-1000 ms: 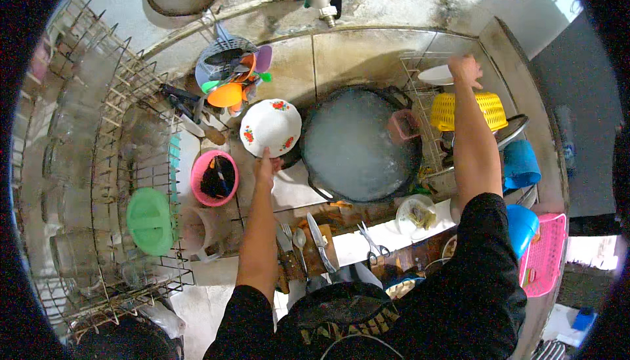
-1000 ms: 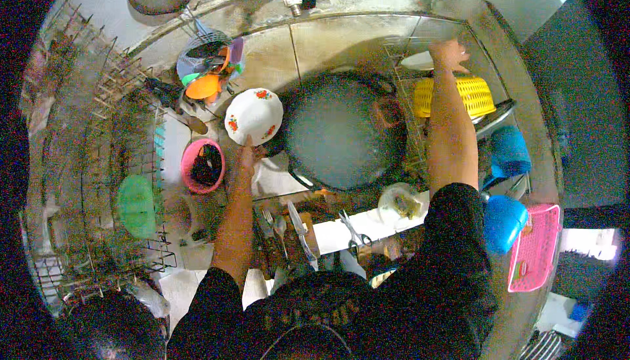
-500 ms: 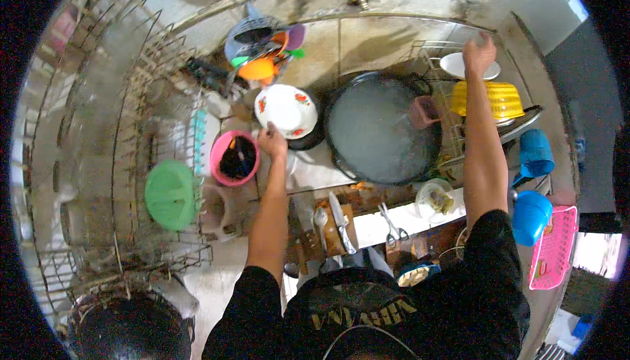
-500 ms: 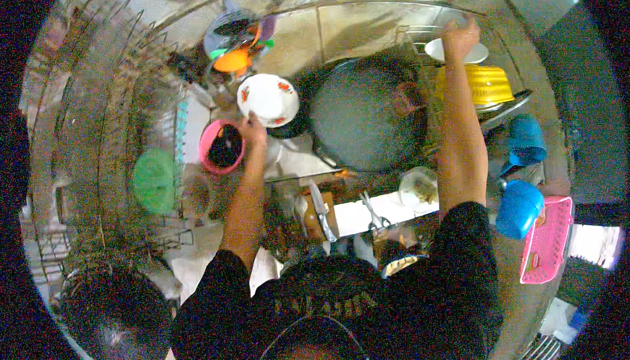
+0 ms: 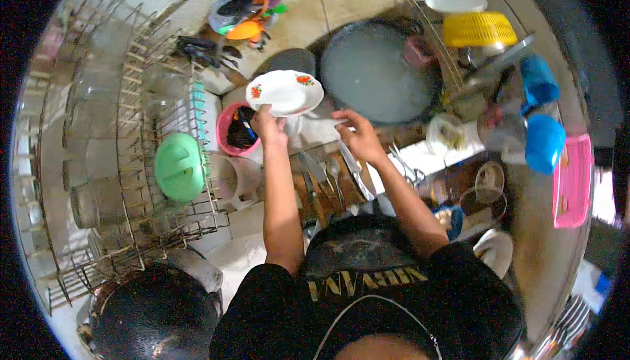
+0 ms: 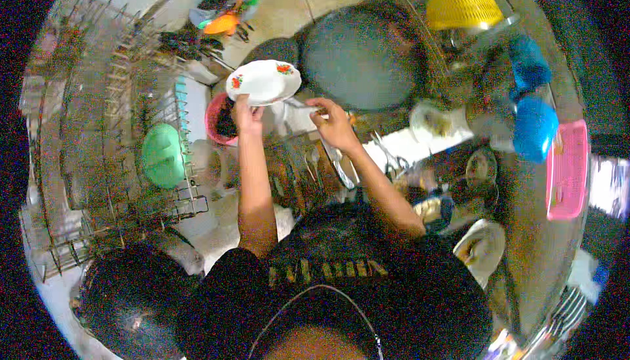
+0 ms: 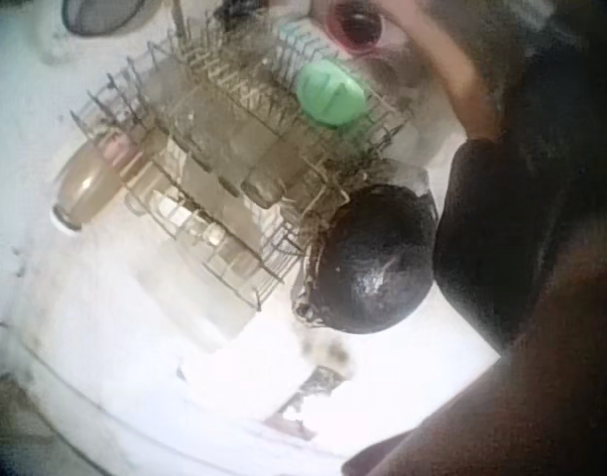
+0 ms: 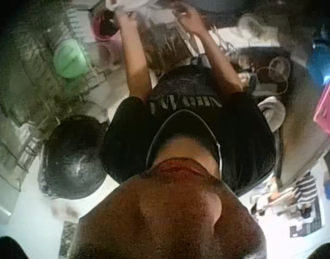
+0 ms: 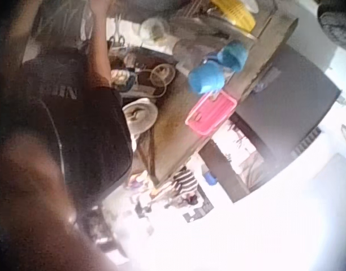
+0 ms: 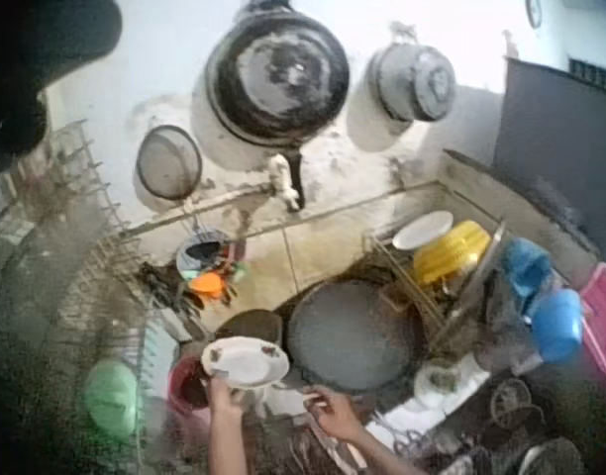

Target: The person washes plates with a sponge and water, then wipes a knife with a cloth and rinses several glasses before placing them in a drying rack.

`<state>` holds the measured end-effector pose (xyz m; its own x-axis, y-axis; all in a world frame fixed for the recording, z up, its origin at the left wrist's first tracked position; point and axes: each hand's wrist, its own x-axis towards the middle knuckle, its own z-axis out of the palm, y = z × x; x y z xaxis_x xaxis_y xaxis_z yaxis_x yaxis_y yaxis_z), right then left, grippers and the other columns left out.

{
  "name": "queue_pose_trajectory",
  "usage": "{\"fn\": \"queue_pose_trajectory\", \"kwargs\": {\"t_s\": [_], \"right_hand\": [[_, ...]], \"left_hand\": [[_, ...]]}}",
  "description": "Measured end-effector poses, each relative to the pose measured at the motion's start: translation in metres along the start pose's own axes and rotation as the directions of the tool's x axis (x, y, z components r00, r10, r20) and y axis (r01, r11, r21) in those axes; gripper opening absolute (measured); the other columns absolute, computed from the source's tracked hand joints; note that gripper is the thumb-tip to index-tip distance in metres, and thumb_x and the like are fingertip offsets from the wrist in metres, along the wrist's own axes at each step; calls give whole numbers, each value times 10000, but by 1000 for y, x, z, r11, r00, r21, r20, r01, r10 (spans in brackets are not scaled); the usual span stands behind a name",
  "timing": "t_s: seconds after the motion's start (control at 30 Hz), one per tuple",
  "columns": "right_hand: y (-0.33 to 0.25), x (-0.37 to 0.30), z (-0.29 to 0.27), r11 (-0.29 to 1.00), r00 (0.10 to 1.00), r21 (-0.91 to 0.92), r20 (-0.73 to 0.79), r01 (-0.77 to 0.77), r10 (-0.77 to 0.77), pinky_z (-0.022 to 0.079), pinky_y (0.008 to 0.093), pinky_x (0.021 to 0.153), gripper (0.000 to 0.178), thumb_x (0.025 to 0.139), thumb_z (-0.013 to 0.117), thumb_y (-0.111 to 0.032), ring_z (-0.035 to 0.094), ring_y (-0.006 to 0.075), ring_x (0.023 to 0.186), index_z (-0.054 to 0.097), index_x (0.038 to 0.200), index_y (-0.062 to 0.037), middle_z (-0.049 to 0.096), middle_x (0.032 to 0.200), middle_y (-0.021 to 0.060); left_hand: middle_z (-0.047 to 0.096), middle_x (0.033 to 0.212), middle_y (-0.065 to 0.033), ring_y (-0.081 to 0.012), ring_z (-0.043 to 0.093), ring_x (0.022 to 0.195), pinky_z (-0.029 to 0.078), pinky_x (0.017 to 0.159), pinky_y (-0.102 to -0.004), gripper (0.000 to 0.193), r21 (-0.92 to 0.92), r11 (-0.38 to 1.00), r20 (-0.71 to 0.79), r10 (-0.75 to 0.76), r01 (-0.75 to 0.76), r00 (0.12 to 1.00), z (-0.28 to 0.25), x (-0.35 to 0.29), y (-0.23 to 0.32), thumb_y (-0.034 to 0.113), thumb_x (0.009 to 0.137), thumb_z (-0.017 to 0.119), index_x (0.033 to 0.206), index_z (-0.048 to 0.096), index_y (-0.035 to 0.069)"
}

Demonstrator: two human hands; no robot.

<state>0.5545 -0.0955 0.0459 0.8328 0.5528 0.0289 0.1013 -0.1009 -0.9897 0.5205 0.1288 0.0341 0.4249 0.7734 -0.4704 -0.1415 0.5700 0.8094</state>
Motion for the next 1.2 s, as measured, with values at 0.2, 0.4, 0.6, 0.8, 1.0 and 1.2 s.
{"fn": "queue_pose_trajectory", "kwargs": {"t_s": [0.2,0.4,0.6,0.8,1.0,1.2], "right_hand": [[18,-46,-59,1000,989,2,-149,2,-1,476,274,730,230,839,490,-46,575,132,846,561,1046,23,610,953,69],[45,-110,-131,920,853,-353,-520,-169,-43,484,298,721,204,835,536,-52,601,186,856,597,1026,-13,629,956,111],[58,-100,-190,346,836,-777,-547,-527,45,464,475,754,314,812,553,-217,597,372,847,557,1036,2,618,929,214],[156,-59,-186,215,854,-848,-512,-485,-94,493,416,622,147,727,532,-171,629,288,739,648,772,-92,647,763,132],[102,-72,-186,728,784,-527,-621,-439,23,482,480,762,440,717,479,11,562,436,888,484,1145,-91,440,1160,219],[71,-76,-190,645,721,-559,-693,-521,-18,464,408,851,305,742,505,-185,581,334,967,613,1000,-63,614,1031,181]], "left_hand": [[573,1017,-40,-199,550,979,450,867,-425,468,29,994,60,-103,102,993,-21,-44,7,227,653,563,1107,521,122],[544,1146,-47,-198,509,1058,408,806,-376,505,-14,1000,86,5,-4,996,-36,-60,1,317,707,514,1174,496,124],[468,1270,-78,-281,456,1168,327,1014,-438,680,-215,976,272,23,37,962,-36,-107,-5,273,666,550,1306,388,112],[460,1310,-106,-311,433,1198,346,996,-475,695,-167,979,533,-11,117,846,-42,-148,-20,315,689,522,1331,368,96],[481,1274,-114,-318,443,1184,349,993,-481,633,-44,955,543,-224,294,809,-30,-166,-58,285,718,501,1306,392,78],[483,1272,-106,-323,457,1166,364,971,-499,614,129,909,532,-401,397,746,-8,-182,-92,301,712,507,1284,422,96]]}}
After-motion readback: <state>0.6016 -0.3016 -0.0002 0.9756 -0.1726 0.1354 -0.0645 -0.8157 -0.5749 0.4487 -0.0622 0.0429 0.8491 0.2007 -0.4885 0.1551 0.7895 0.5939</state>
